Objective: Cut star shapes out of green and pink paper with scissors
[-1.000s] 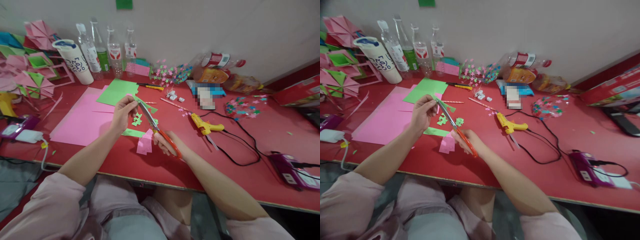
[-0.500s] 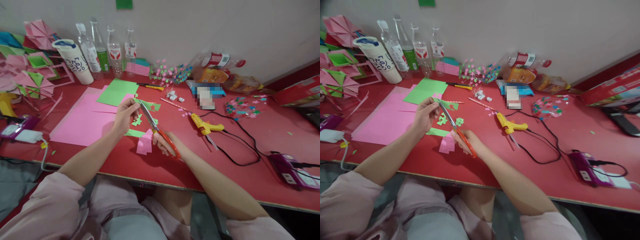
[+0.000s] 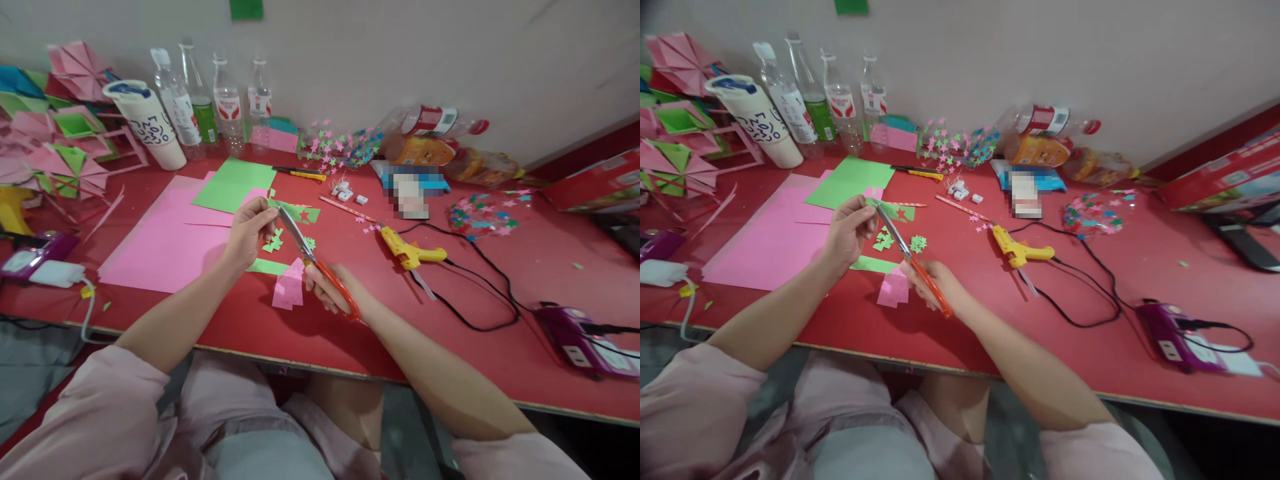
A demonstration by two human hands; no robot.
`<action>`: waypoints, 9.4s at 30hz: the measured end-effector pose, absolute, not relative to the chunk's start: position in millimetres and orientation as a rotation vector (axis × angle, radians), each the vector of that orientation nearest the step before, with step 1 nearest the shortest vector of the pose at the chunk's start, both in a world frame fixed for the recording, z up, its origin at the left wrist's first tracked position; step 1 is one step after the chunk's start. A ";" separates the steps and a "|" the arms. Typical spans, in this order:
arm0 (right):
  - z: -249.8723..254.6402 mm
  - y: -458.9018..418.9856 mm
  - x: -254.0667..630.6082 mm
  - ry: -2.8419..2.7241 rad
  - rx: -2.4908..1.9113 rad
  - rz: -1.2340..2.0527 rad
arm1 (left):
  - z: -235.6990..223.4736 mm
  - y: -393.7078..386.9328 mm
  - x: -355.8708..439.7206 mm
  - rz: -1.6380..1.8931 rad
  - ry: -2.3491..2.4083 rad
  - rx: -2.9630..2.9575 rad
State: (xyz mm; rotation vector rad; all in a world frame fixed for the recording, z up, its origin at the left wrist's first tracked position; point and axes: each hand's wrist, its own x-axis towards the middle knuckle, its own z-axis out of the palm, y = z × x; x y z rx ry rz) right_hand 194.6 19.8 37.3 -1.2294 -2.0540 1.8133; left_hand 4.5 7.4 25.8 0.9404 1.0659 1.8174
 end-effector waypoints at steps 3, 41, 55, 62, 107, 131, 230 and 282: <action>39.7 15.8 194.8 -2.025 -1.180 1.809 | 25.9 7.3 4.6 1.820 1.062 0.940; 37.6 18.0 195.4 -1.987 -1.227 1.773 | 27.7 9.8 -0.4 1.891 1.131 0.936; 34.6 19.9 195.2 -1.981 -1.223 1.771 | 27.9 7.8 3.9 1.866 1.085 0.975; 38.1 19.1 194.7 -1.985 -1.251 1.787 | 27.3 8.6 2.0 1.887 1.140 0.964; 36.4 23.6 197.8 -2.114 -1.245 1.718 | 25.2 10.1 -4.9 1.923 1.253 1.104; 36.6 27.7 196.9 -2.069 -1.212 1.852 | 24.9 8.7 -3.7 1.921 1.193 1.080; 18.9 39.1 189.7 -1.715 -1.065 1.499 | 10.8 7.1 26.4 1.413 1.128 0.906; 30.7 33.1 199.2 -2.326 -1.154 1.231 | 21.4 5.8 16.5 1.909 1.262 0.911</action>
